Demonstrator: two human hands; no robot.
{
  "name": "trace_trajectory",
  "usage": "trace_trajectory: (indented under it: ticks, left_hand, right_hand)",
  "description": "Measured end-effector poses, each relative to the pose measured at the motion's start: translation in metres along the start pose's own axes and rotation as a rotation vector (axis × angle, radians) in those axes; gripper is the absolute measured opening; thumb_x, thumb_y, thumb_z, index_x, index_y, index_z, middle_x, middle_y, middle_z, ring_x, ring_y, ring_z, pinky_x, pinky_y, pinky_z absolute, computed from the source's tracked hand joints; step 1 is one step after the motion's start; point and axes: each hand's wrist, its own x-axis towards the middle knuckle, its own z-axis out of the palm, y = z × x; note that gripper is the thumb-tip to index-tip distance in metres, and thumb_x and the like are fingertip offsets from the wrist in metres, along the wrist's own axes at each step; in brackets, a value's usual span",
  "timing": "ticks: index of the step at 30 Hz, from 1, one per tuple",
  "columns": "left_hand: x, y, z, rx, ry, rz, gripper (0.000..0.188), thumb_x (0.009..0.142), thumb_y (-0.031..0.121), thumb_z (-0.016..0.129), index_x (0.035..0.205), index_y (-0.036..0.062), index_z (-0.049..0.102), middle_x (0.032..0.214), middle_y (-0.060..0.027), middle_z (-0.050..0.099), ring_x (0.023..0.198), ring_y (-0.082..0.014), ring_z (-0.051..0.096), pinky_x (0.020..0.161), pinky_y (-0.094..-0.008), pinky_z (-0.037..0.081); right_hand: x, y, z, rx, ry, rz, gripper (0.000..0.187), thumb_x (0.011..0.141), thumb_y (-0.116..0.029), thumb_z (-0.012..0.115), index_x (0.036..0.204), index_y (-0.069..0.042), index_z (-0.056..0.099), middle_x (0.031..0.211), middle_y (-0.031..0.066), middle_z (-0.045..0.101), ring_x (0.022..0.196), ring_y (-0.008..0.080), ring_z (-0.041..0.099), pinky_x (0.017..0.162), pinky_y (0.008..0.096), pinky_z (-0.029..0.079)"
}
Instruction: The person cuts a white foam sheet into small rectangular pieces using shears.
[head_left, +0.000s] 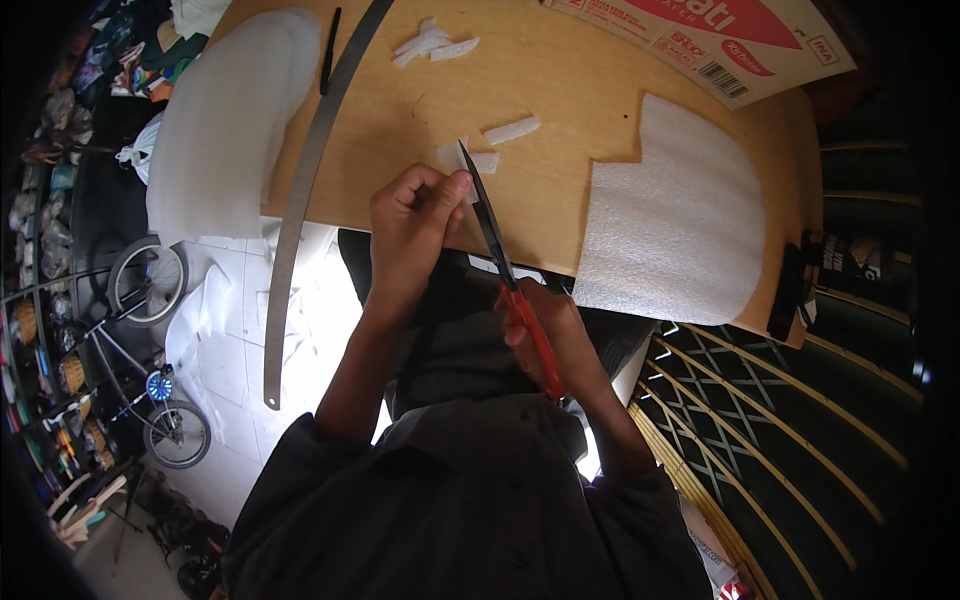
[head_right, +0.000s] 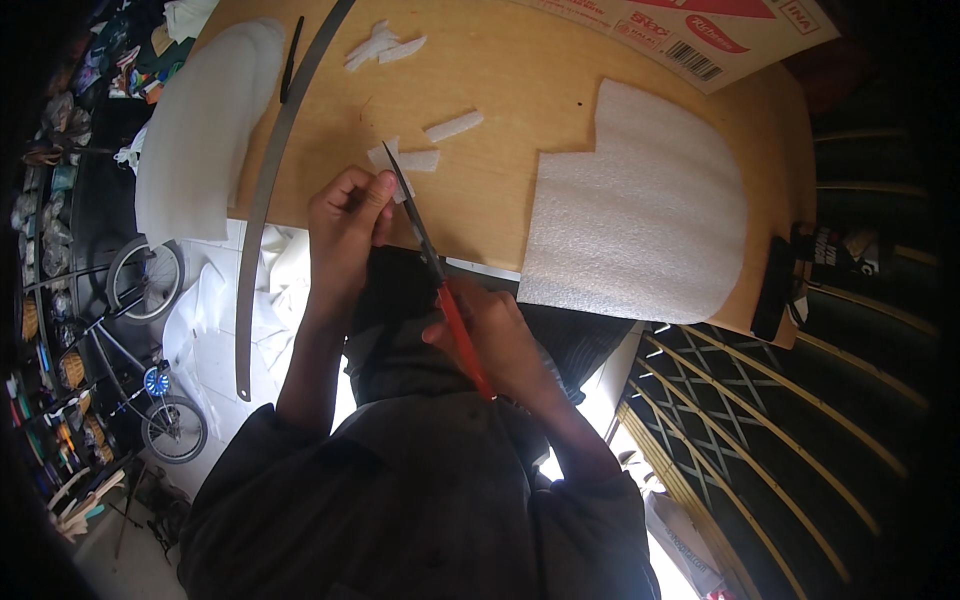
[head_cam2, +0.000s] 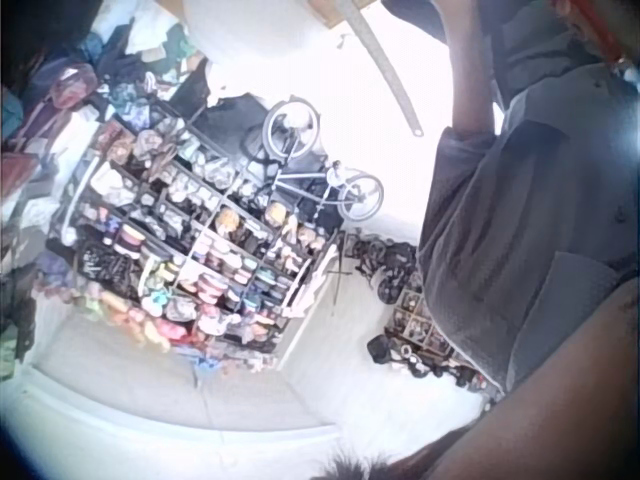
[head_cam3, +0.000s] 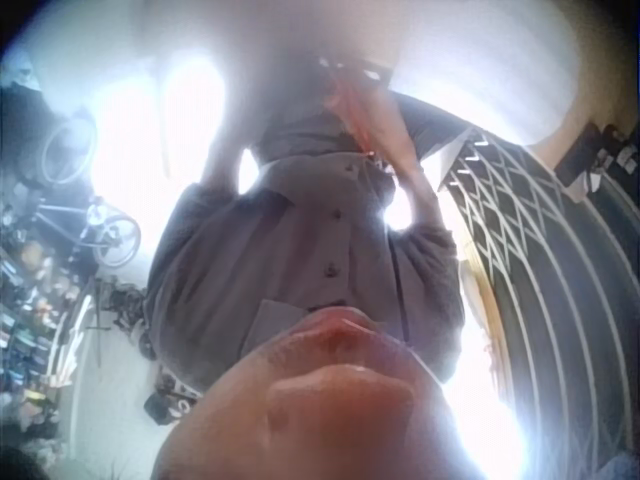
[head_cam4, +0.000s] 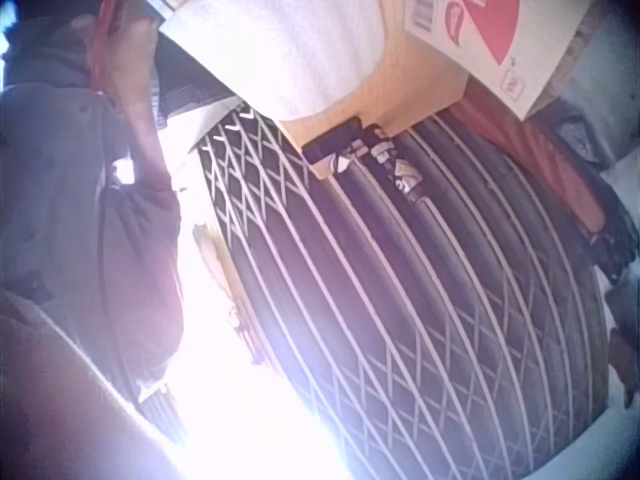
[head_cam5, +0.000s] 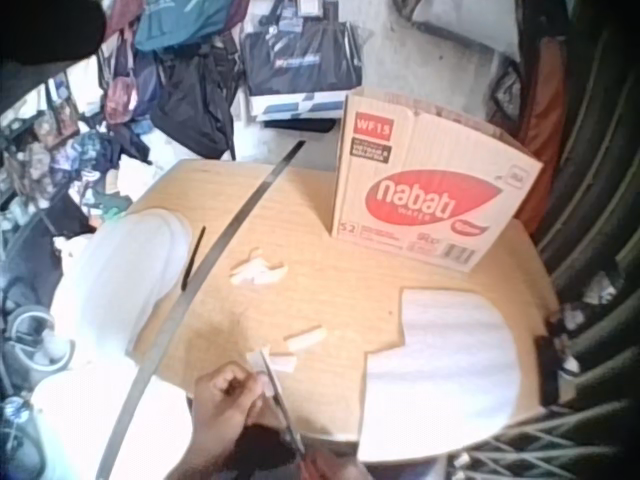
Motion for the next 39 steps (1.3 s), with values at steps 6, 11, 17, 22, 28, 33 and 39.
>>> trace_trajectory:
  ticks: [6,11,17,22,28,33,39]
  left_hand:
    - [0.006,0.002,-0.005,0.129,-0.076,0.057,0.027,0.093,0.019,0.07,0.074,0.0026,0.061,0.061,0.0031,0.052,0.055,-0.0022,0.042,0.05,-0.0211,0.031]
    - [0.01,0.008,-0.007,0.205,-0.178,0.1,0.023,0.092,0.016,0.069,0.076,0.001,0.064,0.061,0.004,0.051,0.057,-0.0027,0.041,0.053,-0.0224,0.031]
    - [0.012,0.011,-0.009,0.223,-0.266,0.105,0.018,0.093,0.013,0.067,0.081,-0.0002,0.068,0.065,0.0035,0.054,0.061,-0.0027,0.043,0.057,-0.0223,0.034]
    - [0.014,0.011,-0.01,0.219,-0.323,0.071,0.018,0.093,0.013,0.067,0.082,-0.0005,0.069,0.067,0.0026,0.058,0.063,-0.0026,0.045,0.058,-0.0217,0.035]
    - [0.009,0.013,-0.006,0.182,-0.38,-0.029,0.019,0.093,0.014,0.068,0.082,-0.0006,0.069,0.067,0.0035,0.058,0.063,-0.0023,0.045,0.058,-0.0217,0.035]
    - [0.001,0.018,0.001,0.21,-0.475,-0.166,0.018,0.092,0.014,0.069,0.084,-0.0014,0.07,0.068,0.0028,0.061,0.064,-0.0024,0.05,0.058,-0.0211,0.039]
    - [-0.006,0.014,-0.003,0.327,-0.484,-0.096,0.021,0.094,0.016,0.066,0.085,-0.0021,0.07,0.065,0.0014,0.059,0.063,-0.0036,0.051,0.057,-0.0221,0.039]
  right_hand:
    - [0.0,0.003,-0.002,-0.021,0.064,-0.059,0.033,0.079,-0.009,0.078,0.104,0.002,0.06,0.076,0.016,0.066,0.075,0.0317,0.068,0.07,0.041,0.053]
    - [0.0,0.001,-0.01,0.092,0.012,-0.018,0.02,0.085,-0.011,0.073,0.093,0.003,0.061,0.073,0.0157,0.063,0.069,0.0297,0.065,0.065,0.039,0.05]
    - [0.001,0.001,-0.012,0.203,-0.033,-0.094,0.065,0.095,-0.062,0.05,0.087,0.002,0.055,0.055,-0.0002,0.048,0.042,0.0072,0.048,0.041,0.0224,0.039]
    - [0.001,-0.002,-0.015,0.216,-0.032,-0.106,0.066,0.096,-0.063,0.047,0.087,0.002,0.054,0.054,-0.0006,0.046,0.042,0.0069,0.046,0.04,0.0223,0.036]
    - [0.0,-0.008,-0.026,0.282,-0.096,0.097,0.031,0.098,-0.028,0.062,0.087,0.001,0.057,0.058,0.0021,0.05,0.049,0.0097,0.048,0.048,0.0282,0.039]
    - [0.01,-0.003,-0.031,0.108,-0.014,-0.098,0.056,0.098,-0.053,0.05,0.089,0.002,0.056,0.054,-0.0002,0.046,0.042,0.0087,0.048,0.041,0.0239,0.037]
    - [0.021,-0.027,-0.04,0.135,-0.01,-0.072,0.068,0.095,-0.066,0.045,0.089,0.001,0.056,0.057,0.0008,0.046,0.042,0.0086,0.049,0.04,0.0223,0.037]
